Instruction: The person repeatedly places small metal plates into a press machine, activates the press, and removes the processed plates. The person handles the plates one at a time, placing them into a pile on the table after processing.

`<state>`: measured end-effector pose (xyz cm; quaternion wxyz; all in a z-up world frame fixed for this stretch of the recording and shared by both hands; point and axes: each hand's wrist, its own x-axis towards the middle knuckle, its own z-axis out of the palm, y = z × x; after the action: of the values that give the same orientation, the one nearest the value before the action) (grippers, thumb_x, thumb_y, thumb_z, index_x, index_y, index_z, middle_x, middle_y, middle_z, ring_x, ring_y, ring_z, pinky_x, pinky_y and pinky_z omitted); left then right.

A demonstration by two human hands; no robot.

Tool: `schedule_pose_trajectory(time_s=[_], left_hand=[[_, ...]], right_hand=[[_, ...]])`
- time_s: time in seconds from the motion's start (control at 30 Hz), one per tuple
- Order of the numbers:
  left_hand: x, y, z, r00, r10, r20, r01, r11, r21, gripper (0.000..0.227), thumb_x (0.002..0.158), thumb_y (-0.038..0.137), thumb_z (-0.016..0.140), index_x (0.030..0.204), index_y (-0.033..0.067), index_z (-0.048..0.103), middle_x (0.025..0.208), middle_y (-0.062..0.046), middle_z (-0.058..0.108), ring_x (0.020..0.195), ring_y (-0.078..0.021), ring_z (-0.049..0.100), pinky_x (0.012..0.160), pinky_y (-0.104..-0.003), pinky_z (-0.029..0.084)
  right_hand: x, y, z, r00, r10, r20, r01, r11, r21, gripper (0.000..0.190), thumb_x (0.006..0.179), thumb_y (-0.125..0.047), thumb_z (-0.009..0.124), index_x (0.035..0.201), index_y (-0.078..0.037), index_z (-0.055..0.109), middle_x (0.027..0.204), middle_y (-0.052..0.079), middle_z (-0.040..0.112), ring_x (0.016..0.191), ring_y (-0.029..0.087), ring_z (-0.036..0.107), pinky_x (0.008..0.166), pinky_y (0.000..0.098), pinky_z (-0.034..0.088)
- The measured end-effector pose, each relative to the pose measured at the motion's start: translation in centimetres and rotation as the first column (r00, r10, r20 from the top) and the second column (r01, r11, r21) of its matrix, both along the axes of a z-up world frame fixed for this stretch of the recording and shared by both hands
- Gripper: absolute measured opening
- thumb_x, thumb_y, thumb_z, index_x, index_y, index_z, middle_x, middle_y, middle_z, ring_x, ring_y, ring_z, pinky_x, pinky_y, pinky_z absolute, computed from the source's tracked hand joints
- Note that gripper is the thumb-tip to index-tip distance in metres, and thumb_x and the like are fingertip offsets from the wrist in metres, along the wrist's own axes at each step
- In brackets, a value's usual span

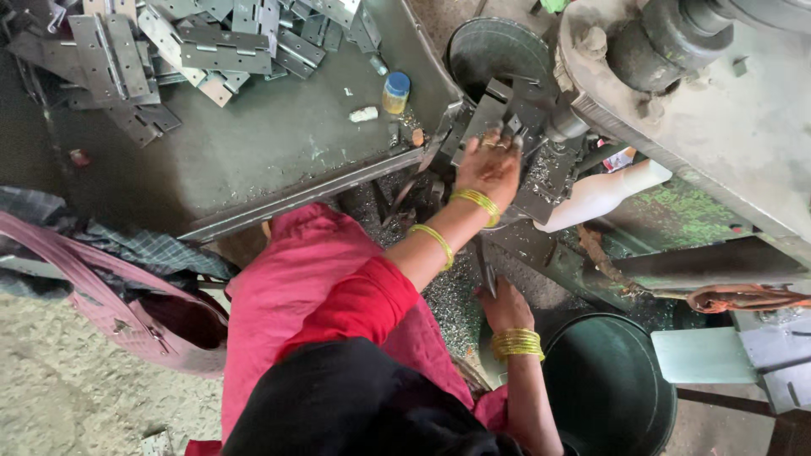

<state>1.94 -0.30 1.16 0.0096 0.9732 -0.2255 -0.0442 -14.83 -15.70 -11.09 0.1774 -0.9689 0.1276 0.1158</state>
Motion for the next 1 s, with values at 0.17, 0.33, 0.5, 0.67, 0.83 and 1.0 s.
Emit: schedule_pose_trajectory(time_s=[0.17, 0.33, 0.5, 0.67, 0.83, 1.0], left_hand=[[0.8, 1.4, 1.1, 0.999, -0.051, 0.002, 0.051, 0.999, 0.014, 0.060, 0.096, 0.016, 0.042, 0.153, 0.0020, 0.033, 0.166, -0.010, 0.028, 0.155, -0.0317, 0.018, 0.120, -0.062, -0.001], [1.9, -1.3, -1.0, 0.999, 0.020, 0.046, -0.021, 0.999, 0.024, 0.051, 0.103, 0.017, 0.034, 0.152, 0.0027, 0.043, 0.168, -0.008, 0.028, 0.156, -0.0294, 0.021, 0.124, -0.062, -0.003], [1.9, -2.2, -1.4, 0.986, 0.016, 0.169, -0.022, 0.999, 0.033, 0.054, 0.101, 0.015, 0.036, 0.152, 0.0010, 0.044, 0.167, -0.010, 0.029, 0.154, -0.0301, 0.022, 0.121, -0.063, -0.004], [3.3, -1.6, 0.8, 0.999, -0.016, -0.032, 0.019, 0.995, 0.095, 0.053, 0.102, 0.020, 0.035, 0.152, 0.0062, 0.043, 0.168, -0.009, 0.023, 0.156, -0.0319, 0.016, 0.120, -0.064, -0.006], [6.1, -2.6, 0.5, 0.999, 0.020, -0.029, -0.016, 0.991, 0.134, 0.053, 0.101, 0.023, 0.036, 0.152, 0.0088, 0.044, 0.168, -0.007, 0.026, 0.156, -0.0304, 0.016, 0.122, -0.063, -0.007], [8.2, -3.2, -1.5, 1.000, 0.024, 0.011, -0.026, 0.876, 0.481, 0.039, 0.113, 0.011, 0.043, 0.131, 0.0144, 0.077, 0.146, -0.006, 0.072, 0.147, -0.0351, 0.054, 0.138, -0.065, 0.004]], right_hand=[[1.3, 1.1, 4.3, 0.996, -0.001, -0.090, -0.004, 0.998, -0.065, 0.050, 0.090, -0.048, 0.068, 0.119, -0.007, 0.060, 0.110, 0.027, 0.071, 0.109, 0.046, 0.066, 0.091, 0.0569, 0.050], [0.0, -0.1, -0.6, 1.000, -0.009, 0.017, 0.009, 1.000, 0.018, 0.048, 0.086, -0.046, 0.069, 0.115, -0.008, 0.062, 0.105, 0.025, 0.073, 0.104, 0.045, 0.068, 0.086, 0.0557, 0.051], [-3.3, 1.4, -8.8, 0.972, -0.134, 0.194, 0.090, 0.971, 0.220, 0.037, 0.093, -0.038, 0.067, 0.102, -0.002, 0.064, 0.094, 0.029, 0.071, 0.093, 0.050, 0.067, 0.077, 0.0557, 0.053], [-0.9, -1.3, -6.4, 0.997, -0.058, 0.054, 0.055, 0.996, 0.071, 0.041, 0.090, -0.041, 0.066, 0.109, -0.005, 0.060, 0.094, 0.028, 0.072, 0.093, 0.048, 0.069, 0.079, 0.0570, 0.053], [-1.4, 0.3, -5.9, 0.979, -0.093, 0.181, 0.067, 0.987, 0.145, 0.040, 0.090, -0.041, 0.065, 0.111, -0.007, 0.061, 0.097, 0.029, 0.071, 0.095, 0.050, 0.066, 0.078, 0.0586, 0.052], [-3.4, 3.0, -7.3, 0.982, -0.168, 0.085, 0.153, 0.975, 0.160, 0.040, 0.092, -0.043, 0.065, 0.106, -0.007, 0.061, 0.096, 0.026, 0.073, 0.094, 0.049, 0.069, 0.079, 0.0574, 0.053]])
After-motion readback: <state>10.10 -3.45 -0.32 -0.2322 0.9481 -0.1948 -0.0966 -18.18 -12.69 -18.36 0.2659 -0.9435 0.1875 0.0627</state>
